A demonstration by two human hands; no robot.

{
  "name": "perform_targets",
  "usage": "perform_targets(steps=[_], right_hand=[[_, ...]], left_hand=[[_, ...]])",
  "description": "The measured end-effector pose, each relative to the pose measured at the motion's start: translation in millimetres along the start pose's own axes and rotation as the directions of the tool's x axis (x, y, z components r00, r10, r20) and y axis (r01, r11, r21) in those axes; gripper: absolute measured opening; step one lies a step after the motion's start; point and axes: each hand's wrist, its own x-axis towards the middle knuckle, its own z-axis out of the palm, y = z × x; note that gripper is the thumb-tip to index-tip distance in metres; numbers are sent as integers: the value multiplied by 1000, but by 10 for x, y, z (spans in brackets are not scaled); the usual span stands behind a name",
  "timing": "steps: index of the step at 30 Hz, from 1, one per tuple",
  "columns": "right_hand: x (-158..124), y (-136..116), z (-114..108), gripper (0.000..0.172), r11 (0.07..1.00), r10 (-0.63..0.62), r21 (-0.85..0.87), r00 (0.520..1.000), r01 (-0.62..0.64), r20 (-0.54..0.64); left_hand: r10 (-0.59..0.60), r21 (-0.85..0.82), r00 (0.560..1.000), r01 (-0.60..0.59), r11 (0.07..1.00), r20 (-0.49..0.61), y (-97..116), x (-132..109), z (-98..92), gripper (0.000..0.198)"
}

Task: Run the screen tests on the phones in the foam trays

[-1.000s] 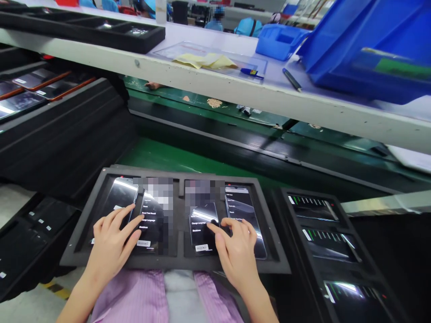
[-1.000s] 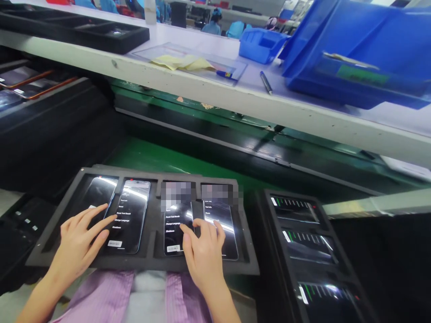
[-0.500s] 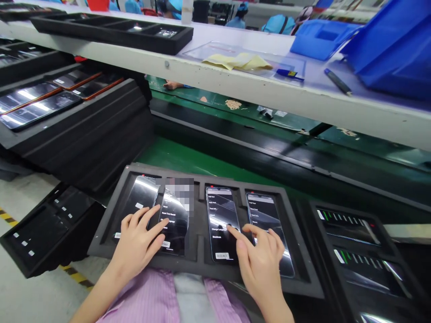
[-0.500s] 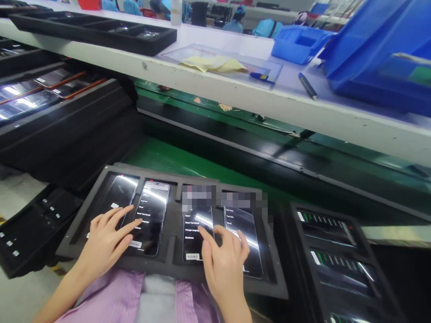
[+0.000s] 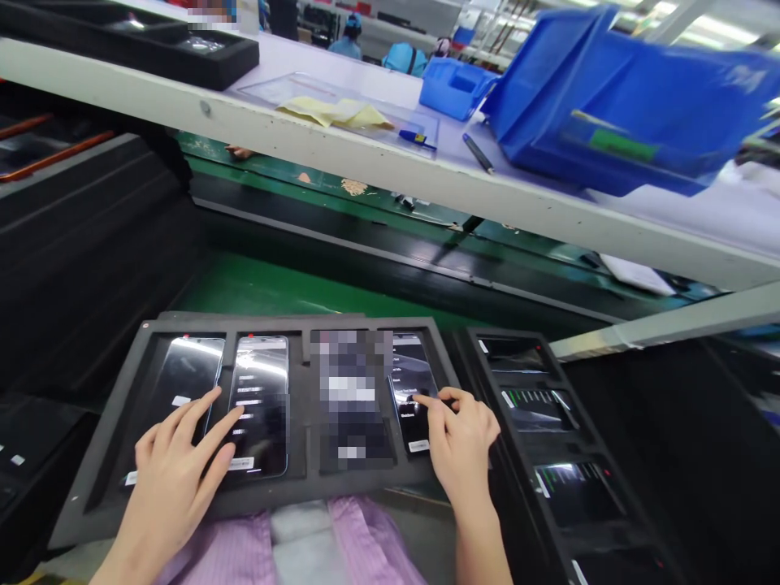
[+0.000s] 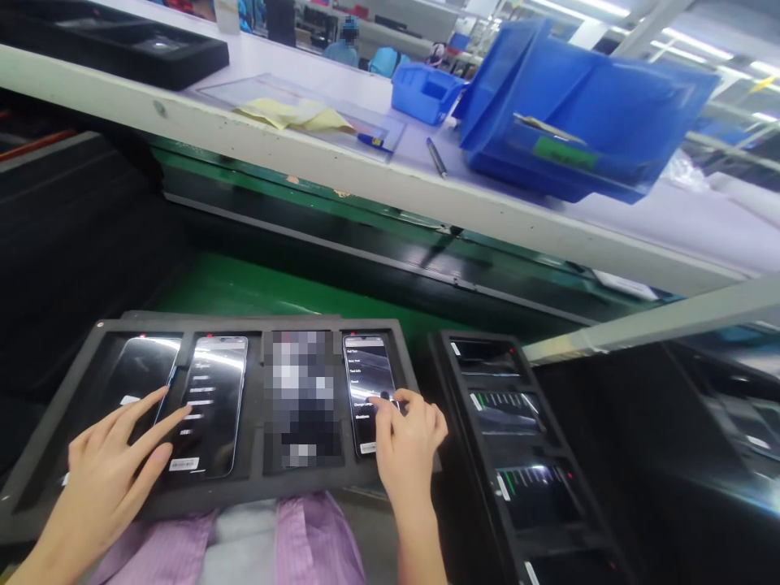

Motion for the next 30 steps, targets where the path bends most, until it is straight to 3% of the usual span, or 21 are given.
perform_targets(steps=[8, 12, 16, 20, 24, 30], right_hand=[[50, 76, -52, 41, 999, -19, 48, 1000, 19, -6], [298, 146, -110, 40, 993, -95, 68, 995, 96, -11], [560, 147, -70, 41, 980, -196, 63, 976, 190, 93], [637, 135, 12, 40, 968, -248, 85, 953, 236, 175], [622, 144, 45, 40, 963, -268, 68, 945, 260, 189], [616, -94, 46, 41, 939, -341, 25, 925, 342, 165]], left_hand=[[-29, -127, 998, 36, 991, 55, -147, -47, 13, 37], [62, -174, 997, -53, 983, 51, -425, 161, -32, 36], [174, -143, 984, -169, 975, 25, -621, 474, 12, 34], [230, -134, 973, -228, 964, -1, -651, 649, 109, 34], [247, -148, 969, -244, 959, 4, -645, 654, 181, 34], [192, -274, 976, -158, 949, 103, -602, 634, 200, 35]])
